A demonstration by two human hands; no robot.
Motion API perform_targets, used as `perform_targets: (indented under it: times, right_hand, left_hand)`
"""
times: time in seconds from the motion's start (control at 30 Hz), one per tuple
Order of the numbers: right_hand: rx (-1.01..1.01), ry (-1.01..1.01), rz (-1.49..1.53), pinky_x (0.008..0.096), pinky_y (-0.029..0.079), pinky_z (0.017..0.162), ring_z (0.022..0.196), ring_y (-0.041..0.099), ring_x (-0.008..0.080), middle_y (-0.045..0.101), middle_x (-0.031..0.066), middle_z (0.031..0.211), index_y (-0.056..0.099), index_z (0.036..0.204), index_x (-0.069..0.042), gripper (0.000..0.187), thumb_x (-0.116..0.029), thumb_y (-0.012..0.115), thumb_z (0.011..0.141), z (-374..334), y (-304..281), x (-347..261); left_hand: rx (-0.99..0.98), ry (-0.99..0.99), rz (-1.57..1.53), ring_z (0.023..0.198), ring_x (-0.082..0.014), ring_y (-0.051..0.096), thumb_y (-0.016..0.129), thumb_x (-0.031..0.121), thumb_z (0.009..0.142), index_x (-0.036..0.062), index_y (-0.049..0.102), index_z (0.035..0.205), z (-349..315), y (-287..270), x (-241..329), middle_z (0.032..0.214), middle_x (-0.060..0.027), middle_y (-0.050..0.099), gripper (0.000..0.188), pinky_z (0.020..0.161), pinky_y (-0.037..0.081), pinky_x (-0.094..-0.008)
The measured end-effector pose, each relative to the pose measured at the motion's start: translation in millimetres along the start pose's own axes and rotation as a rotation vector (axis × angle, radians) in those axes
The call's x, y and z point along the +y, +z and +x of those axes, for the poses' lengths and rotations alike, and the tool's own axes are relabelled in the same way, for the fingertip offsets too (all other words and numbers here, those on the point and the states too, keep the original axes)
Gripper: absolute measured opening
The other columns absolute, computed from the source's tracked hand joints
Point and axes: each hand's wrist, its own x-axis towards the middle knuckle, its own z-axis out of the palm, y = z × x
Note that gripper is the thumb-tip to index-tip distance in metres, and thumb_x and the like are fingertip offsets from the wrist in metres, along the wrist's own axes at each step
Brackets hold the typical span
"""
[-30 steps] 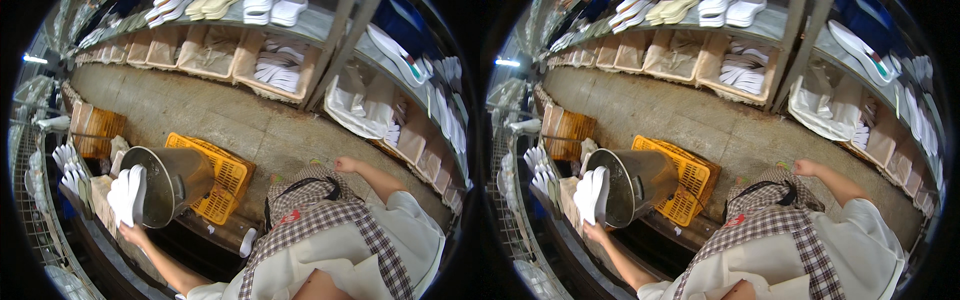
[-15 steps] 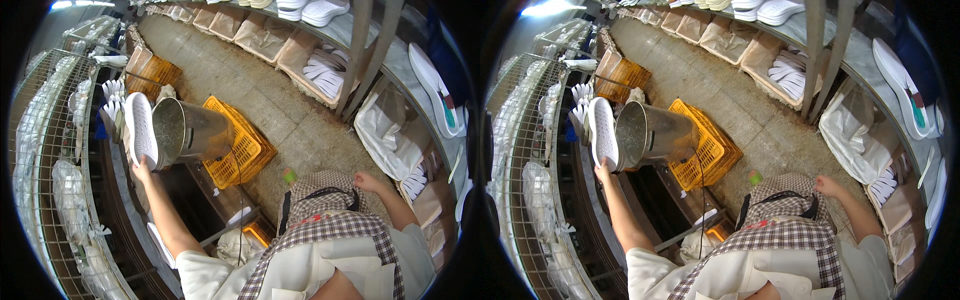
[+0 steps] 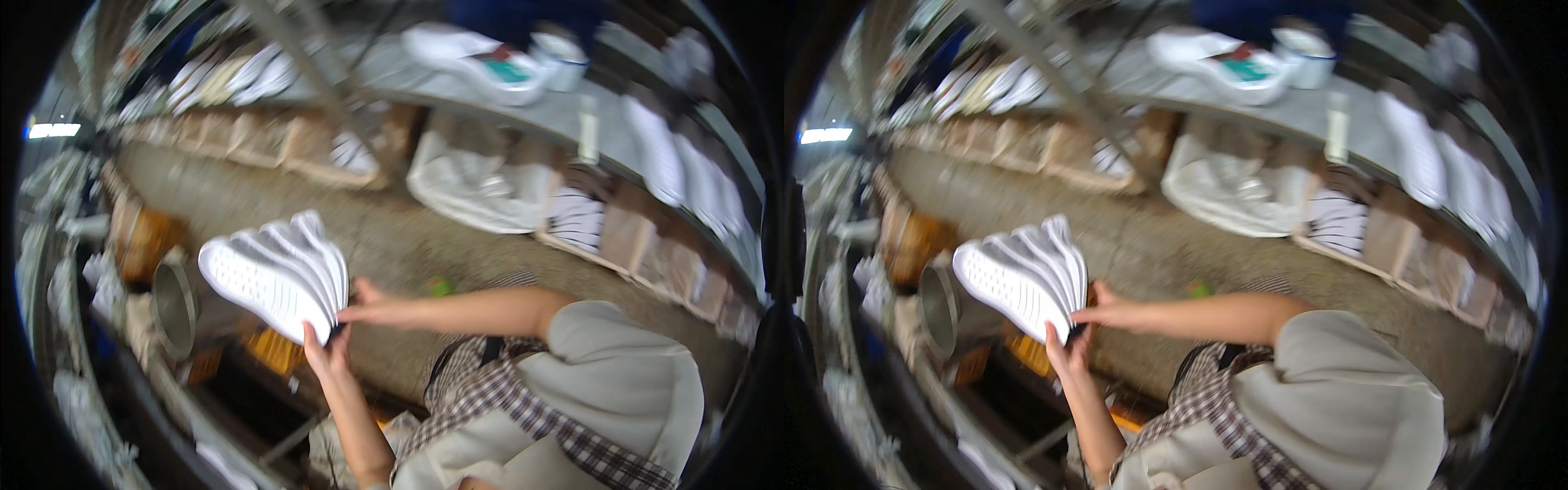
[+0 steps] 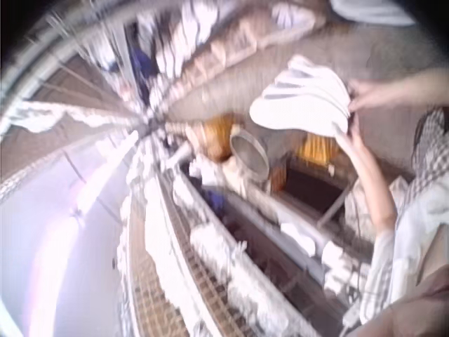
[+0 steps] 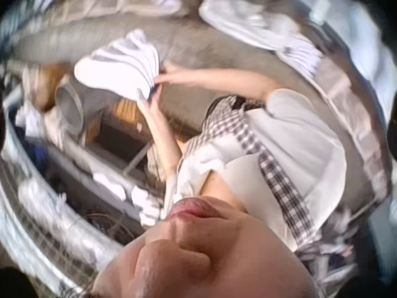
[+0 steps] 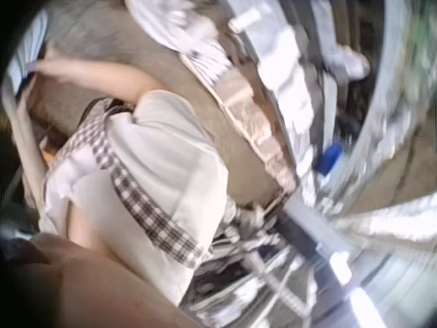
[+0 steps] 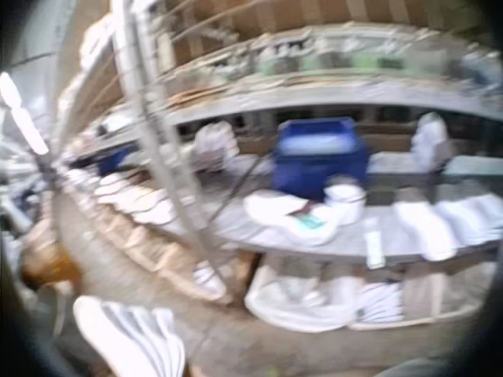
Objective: The person repeatedly picks up stacks of white and beige slippers from shelves, aligns them by hand, and places them into a large fabric bag on the floor. The person also briefly dips a stack of slippers into a metal pot before bagging them.
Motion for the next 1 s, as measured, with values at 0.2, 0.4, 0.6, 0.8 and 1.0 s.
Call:
perform_targets:
  times: [0.2,0.4,0.6,0.8,1.0]
  right_hand:
    - [0.573,0.21,0.037,0.0359,0.044,0.095,0.117,0.046,0.032,0.043,0.0273,0.121,0.018,0.123,0.012,0.093,-0.027,0.082,0.067,-130.5,-70.1,37.7]
    - [0.828,0.257,0.099,0.0375,0.044,0.093,0.114,0.048,0.0317,0.047,0.0245,0.118,0.029,0.121,0.005,0.081,-0.017,0.08,0.063,-235.1,-159.6,56.2]
    - [0.765,0.153,0.297,0.0401,0.047,0.093,0.113,0.051,0.031,0.05,0.0206,0.119,0.033,0.127,0.003,0.069,-0.007,0.071,0.07,-318.2,-255.2,32.1]
    - [0.88,0.127,0.363,0.0359,0.054,0.081,0.101,0.06,0.0254,0.06,0.0149,0.108,0.046,0.123,0.003,0.055,-0.007,0.07,0.074,-393.4,-410.1,13.3]
    - [1.082,0.008,-0.302,0.0388,0.047,0.093,0.108,0.055,0.0263,0.055,0.0161,0.118,0.041,0.126,0.002,0.066,-0.003,0.075,0.07,-439.2,-597.1,1.5]
  left_hand:
    - [0.068,0.047,0.338,0.116,-0.0354,0.048,0.052,0.025,0.093,0.0162,0.02,0.141,-70.5,-9.1,-191.5,0.133,-0.0185,0.037,0.059,0.083,0.052,-0.0507]
    - [0.043,-0.137,0.355,0.115,-0.0328,0.048,0.051,0.026,0.095,0.0137,0.021,0.139,-124.9,4.6,-321.7,0.132,-0.016,0.04,0.055,0.088,0.048,-0.0452]
    - [-0.044,-0.302,0.747,0.129,-0.0309,0.031,0.055,0.027,0.092,0.0144,0.002,0.144,-164.0,32.2,-415.3,0.145,-0.0147,0.023,0.075,0.1,0.031,-0.0499]
    - [-0.037,-0.37,0.703,0.12,-0.0184,0.039,0.059,0.023,0.091,0.0112,0.021,0.141,-151.7,32.2,-524.0,0.135,-0.0064,0.038,0.063,0.094,0.037,-0.0334]
    - [0.254,-0.49,0.707,0.1,-0.0164,0.055,0.058,0.023,0.092,0.007,0.033,0.132,-154.9,-56.3,-588.6,0.113,-0.0053,0.051,0.05,0.082,0.044,-0.0308]
